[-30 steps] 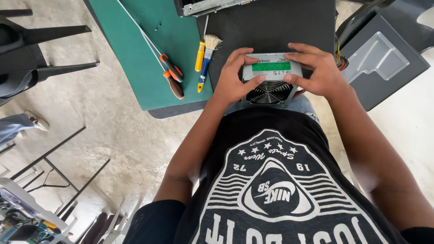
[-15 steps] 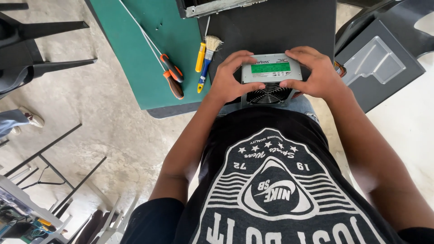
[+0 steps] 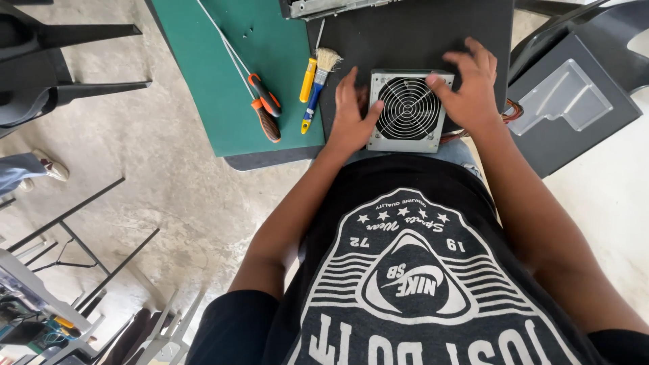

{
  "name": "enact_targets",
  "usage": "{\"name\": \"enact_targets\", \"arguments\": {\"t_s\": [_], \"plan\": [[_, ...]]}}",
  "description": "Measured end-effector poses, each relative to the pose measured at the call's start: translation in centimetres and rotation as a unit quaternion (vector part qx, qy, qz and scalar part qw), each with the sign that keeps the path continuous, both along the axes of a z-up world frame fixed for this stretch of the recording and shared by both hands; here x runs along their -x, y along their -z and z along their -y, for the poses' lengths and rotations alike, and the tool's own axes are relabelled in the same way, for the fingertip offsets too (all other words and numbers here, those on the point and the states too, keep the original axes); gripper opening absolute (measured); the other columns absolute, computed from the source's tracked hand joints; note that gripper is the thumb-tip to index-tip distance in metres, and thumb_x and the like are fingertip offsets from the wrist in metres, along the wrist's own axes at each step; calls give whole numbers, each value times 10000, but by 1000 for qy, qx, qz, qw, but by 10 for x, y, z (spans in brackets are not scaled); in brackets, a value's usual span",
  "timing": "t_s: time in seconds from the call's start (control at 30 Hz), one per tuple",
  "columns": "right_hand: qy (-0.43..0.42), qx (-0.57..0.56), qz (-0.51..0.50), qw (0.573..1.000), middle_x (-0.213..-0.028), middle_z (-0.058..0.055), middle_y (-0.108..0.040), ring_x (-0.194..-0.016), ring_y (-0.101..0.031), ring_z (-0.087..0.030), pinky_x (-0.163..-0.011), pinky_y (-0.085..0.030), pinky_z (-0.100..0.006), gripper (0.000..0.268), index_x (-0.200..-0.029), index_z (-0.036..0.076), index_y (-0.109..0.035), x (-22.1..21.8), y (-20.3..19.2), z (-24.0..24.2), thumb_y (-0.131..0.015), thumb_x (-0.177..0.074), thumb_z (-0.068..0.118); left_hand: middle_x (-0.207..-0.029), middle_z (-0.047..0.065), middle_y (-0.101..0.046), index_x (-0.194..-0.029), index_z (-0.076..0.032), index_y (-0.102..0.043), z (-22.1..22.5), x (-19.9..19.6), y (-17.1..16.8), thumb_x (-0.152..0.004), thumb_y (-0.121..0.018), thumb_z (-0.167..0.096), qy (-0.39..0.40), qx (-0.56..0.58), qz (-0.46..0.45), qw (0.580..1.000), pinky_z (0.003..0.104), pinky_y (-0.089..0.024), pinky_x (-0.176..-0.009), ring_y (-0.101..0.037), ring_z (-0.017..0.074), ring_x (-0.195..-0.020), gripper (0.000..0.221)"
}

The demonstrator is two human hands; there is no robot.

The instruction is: Cleaning the internal components of a power supply unit with a brush and then reassembling the metal casing.

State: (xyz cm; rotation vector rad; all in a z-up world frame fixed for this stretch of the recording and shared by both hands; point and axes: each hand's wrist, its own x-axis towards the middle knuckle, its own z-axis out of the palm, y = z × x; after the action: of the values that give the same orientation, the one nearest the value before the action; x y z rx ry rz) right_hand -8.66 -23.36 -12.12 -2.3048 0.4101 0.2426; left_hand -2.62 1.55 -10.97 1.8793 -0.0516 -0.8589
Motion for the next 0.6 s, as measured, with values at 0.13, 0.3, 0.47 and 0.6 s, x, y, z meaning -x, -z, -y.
{"name": "enact_targets", "arguments": {"t_s": [0.13, 0.3, 0.47, 0.6], "plan": [[61, -119, -60, 989, -1398, -204, -471, -1061, -614, -285, -860, -522, -426, 537, -1446, 1, -430, 16, -29, -2, -576, -1049, 332, -1278, 158, -672, -1478, -92, -375, -40, 4, -26, -837, -446, -695, 138, -136, -124, 973, 443, -509, -955, -659, 330, -1155, 884], [-30, -167, -46, 984, -1599, -272, -295, -1274, -535, -400, -952, -513, -466, 833, -1588, 33, -120, 52, -35, -23, -576, -996, 399, -1607, 260, -234, -1606, -276, -38, -64, 31, -8, -988, -469, -555, 254, -13, -82, 964, 491, -281, -1182, -276, 405, -1495, 804], [-5, -113, -98, 989, -1408, -223, -551, -1234, -557, -450, -973, -447, -571, 872, -1514, 58, -208, 37, -47, -51, -589, -921, 570, -1670, 159, -145, -1586, -10, -166, -39, 40, 26, -980, -600, -483, 227, -28, 108, 968, 493, -351, -1177, -298, 360, -1514, 882], [-18, -93, -114, 989, -1386, -257, -565, -1206, -559, -485, -942, -449, -597, 783, -1486, 45, -254, 23, -51, -44, -627, -956, 485, -1611, 173, -309, -1568, -79, -264, -32, 35, 41, -902, -705, -486, 158, -14, 103, 982, 495, -428, -1132, -375, 356, -1477, 896]]}}
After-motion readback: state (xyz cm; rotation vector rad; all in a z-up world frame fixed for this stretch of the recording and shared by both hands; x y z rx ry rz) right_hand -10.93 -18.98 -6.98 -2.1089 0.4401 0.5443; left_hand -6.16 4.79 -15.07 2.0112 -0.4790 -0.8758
